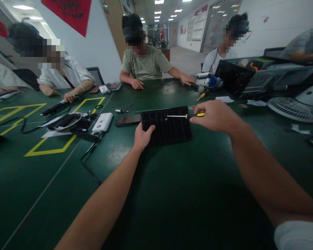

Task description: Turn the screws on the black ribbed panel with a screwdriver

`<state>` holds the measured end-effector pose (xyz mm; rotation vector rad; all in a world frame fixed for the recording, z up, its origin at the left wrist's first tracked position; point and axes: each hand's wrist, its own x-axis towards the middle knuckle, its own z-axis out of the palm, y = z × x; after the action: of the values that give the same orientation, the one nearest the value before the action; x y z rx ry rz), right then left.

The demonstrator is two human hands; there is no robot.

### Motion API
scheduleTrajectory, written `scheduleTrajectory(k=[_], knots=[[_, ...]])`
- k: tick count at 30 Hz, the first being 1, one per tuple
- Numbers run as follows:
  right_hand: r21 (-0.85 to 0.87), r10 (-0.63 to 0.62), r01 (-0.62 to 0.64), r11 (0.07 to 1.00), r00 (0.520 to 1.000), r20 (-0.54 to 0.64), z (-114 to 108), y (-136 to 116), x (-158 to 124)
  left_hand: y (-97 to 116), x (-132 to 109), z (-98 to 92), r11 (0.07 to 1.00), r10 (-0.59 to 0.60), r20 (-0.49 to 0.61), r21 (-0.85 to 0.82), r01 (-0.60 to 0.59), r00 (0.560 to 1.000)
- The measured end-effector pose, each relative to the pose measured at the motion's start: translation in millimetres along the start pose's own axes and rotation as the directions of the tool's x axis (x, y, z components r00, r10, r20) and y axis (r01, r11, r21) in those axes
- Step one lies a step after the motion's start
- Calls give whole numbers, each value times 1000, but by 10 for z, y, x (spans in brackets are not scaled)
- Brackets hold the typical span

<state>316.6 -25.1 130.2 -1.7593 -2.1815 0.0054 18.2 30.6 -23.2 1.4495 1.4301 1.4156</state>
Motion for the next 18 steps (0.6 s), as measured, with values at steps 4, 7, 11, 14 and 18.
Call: scheduleTrajectory(k=[4,7,11,14,18], knots=[[10,-16,16,1000,1000,19,-7,-26,-10,-13,1,-1,1000,5,3,-9,-5,1000],[-7,-15,16,1000,999,36,-3,-28,-9,-9,-3,3,1000,13,-2,1,-13,1000],[-67,19,-14,998,996,87,6,-19,3,11,-12,9,1000,23,-11,9,-23,1000],[-86,30,-19,996,992,119,13,-20,17,19,-15,8,999,27,-16,25,-27,999],[-104,66,-49,993,983,171,14,-52,32,12,-3,4,998,43,-20,45,-42,999]])
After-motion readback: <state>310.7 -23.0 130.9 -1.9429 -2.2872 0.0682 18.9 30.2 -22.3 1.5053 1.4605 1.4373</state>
